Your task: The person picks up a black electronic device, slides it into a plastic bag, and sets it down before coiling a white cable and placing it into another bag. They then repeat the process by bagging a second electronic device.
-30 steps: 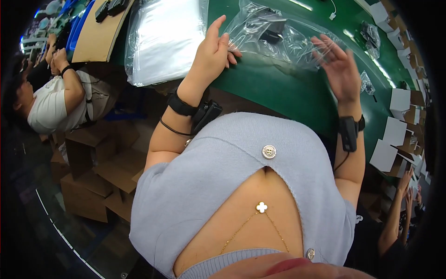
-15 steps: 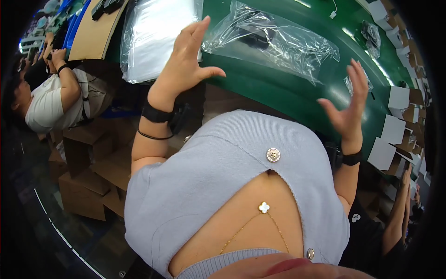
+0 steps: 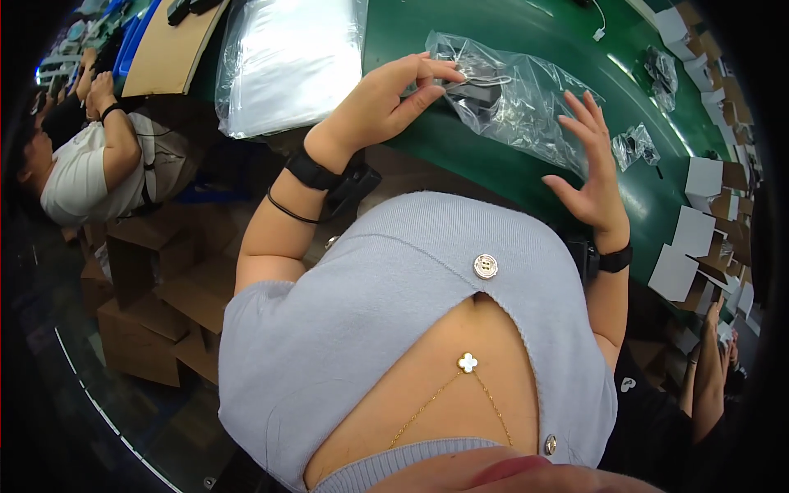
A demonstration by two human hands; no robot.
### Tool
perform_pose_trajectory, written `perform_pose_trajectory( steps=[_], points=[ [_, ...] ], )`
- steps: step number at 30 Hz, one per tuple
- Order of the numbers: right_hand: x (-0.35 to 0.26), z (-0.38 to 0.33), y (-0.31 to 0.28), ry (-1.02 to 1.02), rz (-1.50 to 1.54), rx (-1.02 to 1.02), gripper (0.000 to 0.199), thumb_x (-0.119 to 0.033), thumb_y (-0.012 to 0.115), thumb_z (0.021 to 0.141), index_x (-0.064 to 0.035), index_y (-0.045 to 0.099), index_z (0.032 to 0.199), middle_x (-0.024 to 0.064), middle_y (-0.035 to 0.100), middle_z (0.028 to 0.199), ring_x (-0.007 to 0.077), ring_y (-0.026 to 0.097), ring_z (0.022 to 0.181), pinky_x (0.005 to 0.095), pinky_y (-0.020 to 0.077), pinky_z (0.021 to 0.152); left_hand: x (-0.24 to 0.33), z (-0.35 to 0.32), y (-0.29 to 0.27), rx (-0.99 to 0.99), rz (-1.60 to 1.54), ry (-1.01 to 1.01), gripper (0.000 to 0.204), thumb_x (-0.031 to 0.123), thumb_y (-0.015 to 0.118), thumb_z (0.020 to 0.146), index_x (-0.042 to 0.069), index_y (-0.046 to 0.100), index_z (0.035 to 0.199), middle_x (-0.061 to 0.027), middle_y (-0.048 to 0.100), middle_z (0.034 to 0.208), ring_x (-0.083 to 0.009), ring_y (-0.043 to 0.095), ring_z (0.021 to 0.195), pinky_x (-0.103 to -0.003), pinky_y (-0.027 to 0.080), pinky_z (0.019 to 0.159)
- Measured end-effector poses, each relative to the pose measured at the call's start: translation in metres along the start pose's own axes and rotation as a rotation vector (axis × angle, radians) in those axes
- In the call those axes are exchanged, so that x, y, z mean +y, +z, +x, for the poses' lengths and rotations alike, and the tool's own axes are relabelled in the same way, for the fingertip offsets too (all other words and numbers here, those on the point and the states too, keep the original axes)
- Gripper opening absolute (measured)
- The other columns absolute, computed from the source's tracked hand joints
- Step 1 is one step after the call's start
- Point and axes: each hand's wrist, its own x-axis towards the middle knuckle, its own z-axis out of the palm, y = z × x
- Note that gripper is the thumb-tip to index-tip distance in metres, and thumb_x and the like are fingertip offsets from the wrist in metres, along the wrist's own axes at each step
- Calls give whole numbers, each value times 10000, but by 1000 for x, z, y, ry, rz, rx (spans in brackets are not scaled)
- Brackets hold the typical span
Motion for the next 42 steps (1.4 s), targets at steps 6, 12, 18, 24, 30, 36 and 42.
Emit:
perform_pose_trajectory(
  steps=[6, 12, 18, 24, 30, 36, 42],
  points=[
    [40, -33, -6, 62, -35, 35, 293, -17, 692, 695, -73, 584, 961, 139, 487, 1324, 324, 355, 1313, 502, 235, 1089, -8, -12, -9, -54, 133, 24, 109, 89, 616, 845, 46, 528, 893, -85, 602, 1187, -286, 527, 1164, -432, 363, 1026],
    [0, -22, -4, 48, -142, 93, 281, -5, 684, 707, -73, 608, 969, 140, 526, 1281, 339, 376, 1294, 503, 239, 1088, 6, -12, 2, 38, 245, 131, 144, 70, 650, 810, 44, 548, 909, -86, 612, 1172, -296, 517, 1181, -445, 354, 1031],
    [9, -10, -11, -108, -62, 62, 246, -36, 626, 791, -58, 558, 1025, 157, 604, 1170, 324, 418, 1271, 523, 226, 1088, 10, 9, -6, -86, 260, 263, 134, 26, 649, 799, 37, 523, 842, -139, 631, 1109, -302, 527, 1175, -442, 349, 1038],
    [22, -13, 22, 197, 628, 325, 98, -151, 502, 925, -54, 517, 935, 131, 655, 916, 257, 581, 1023, 479, 317, 1030, 7, 4, 27, 115, 175, -147, 131, 75, 649, 800, 27, 543, 860, -121, 619, 975, -286, 576, 893, -389, 450, 903],
    [52, 13, 33, 715, 567, 249, 197, -252, 471, 965, -65, 516, 922, 56, 567, 628, 153, 583, 599, 363, 501, 701, 1, 14, 42, 284, 535, -120, 219, 97, 626, 817, 16, 554, 1007, -155, 563, 896, -313, 557, 802, -367, 471, 766],
    [73, 46, 54, 423, -106, 212, 196, -259, 531, 923, -64, 509, 928, 123, 584, 637, 258, 616, 612, 381, 466, 547, 2, 15, 36, 157, 581, -261, 413, 56, 584, 815, 30, 493, 1217, -190, 542, 940, -319, 558, 803, -349, 480, 733],
    [69, 83, 82, 265, -265, 26, 154, -157, 567, 835, -78, 513, 956, 166, 607, 686, 368, 609, 703, 449, 465, 598, -13, 27, 34, 183, -439, -678, 556, -32, 522, 794, 38, 388, 1330, -134, 551, 970, -194, 592, 787, -301, 499, 666]
  ],
)
